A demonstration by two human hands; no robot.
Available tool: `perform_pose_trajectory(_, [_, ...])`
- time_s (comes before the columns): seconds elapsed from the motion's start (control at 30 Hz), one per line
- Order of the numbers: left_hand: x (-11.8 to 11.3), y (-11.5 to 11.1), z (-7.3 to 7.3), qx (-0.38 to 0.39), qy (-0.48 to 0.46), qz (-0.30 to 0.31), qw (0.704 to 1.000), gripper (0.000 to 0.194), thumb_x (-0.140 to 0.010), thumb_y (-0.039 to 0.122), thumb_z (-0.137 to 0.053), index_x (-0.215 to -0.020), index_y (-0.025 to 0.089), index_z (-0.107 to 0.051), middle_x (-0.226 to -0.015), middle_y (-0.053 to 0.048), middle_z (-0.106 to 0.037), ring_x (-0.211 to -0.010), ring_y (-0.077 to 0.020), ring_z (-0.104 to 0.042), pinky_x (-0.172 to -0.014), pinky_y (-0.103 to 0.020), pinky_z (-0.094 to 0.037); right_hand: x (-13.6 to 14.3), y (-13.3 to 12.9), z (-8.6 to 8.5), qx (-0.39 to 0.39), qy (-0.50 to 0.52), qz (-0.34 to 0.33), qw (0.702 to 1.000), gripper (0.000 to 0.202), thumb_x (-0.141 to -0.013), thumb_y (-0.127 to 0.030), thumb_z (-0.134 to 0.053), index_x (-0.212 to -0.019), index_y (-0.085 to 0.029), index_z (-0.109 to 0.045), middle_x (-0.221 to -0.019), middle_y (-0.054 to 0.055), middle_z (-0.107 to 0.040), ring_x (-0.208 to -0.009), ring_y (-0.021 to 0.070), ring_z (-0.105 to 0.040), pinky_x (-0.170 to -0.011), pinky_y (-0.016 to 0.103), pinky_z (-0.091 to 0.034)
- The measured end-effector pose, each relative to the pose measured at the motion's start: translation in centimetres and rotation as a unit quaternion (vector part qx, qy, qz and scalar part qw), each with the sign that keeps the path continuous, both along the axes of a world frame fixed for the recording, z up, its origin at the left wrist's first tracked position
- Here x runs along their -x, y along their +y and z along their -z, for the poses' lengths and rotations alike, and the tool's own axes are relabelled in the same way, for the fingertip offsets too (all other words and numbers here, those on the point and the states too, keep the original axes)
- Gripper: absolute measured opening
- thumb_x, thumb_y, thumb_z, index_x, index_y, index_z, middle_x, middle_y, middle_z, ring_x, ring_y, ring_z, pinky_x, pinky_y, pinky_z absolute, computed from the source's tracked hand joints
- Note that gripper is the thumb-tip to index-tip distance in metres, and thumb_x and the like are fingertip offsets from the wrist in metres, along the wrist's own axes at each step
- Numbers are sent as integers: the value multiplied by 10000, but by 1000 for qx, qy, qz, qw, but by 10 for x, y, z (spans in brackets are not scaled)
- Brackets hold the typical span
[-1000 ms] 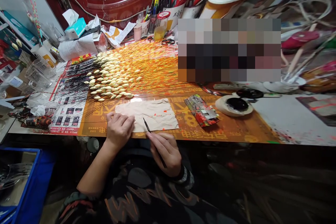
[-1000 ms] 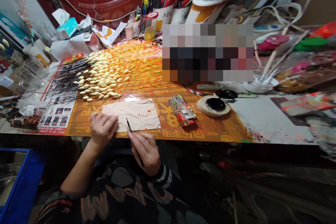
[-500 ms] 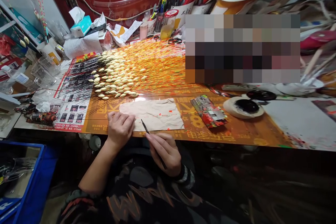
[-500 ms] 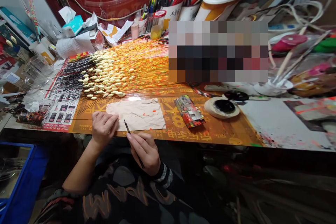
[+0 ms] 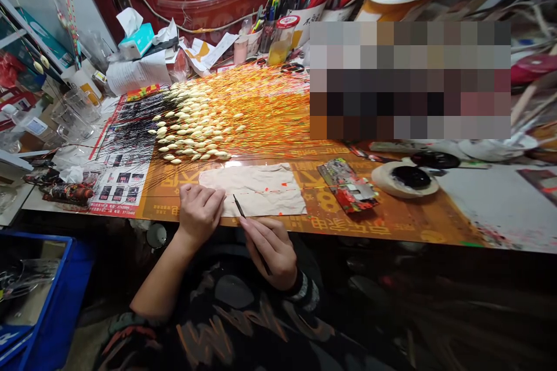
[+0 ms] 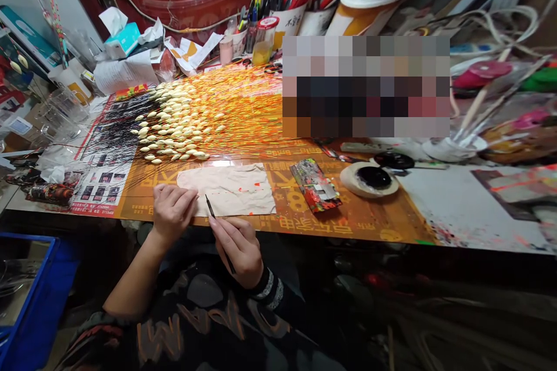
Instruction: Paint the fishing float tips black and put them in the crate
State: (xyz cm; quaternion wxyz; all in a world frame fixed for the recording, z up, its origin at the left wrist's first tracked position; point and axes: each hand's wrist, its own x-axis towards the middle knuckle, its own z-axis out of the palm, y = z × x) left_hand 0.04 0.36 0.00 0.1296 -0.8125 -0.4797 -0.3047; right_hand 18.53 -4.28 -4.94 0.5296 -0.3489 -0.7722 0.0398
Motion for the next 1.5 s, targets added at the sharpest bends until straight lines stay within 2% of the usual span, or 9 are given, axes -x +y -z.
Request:
perform_pose_trajectory(0.53, [6, -3, -2, -23, -12, -5, 1000, 155, -907, 200, -612, -1054, 196, -659, -915, -43, -716, -899, -201, -603, -897, -401, -371, 2, -1, -4, -23, 4, -8, 1000, 637, -867, -24, -593, -1459, -213, -448, -1091, 105, -706, -933, 244, -624, -766, 395, -573])
perform_pose_trajectory(1.0, [9, -5, -3, -34, -21, -11, 999, 156, -907, 204, -614, -1055, 192, -663, -935, -51, -716, -912, -196, -614, -907, -398, -376, 8, -1, 1, 0, -13, -8, 1000, 630, -884, -29, -575, -1469, -210, -429, -1160, 104, -693, -1004, 252, -618, -818, 408, -549])
perform_pose_trajectory(1.5, [15, -8, -5, -41, -30, -17, 999, 169, -901, 182, -612, -1063, 192, -659, -981, -62, -714, -924, -201, -619, -901, -395, -384, 12, 0, -4, -24, -6, -25, 999, 629, -878, -24, -590, -1464, -187, -435, -1105, 112, -705, -968, 245, -614, -786, 395, -563])
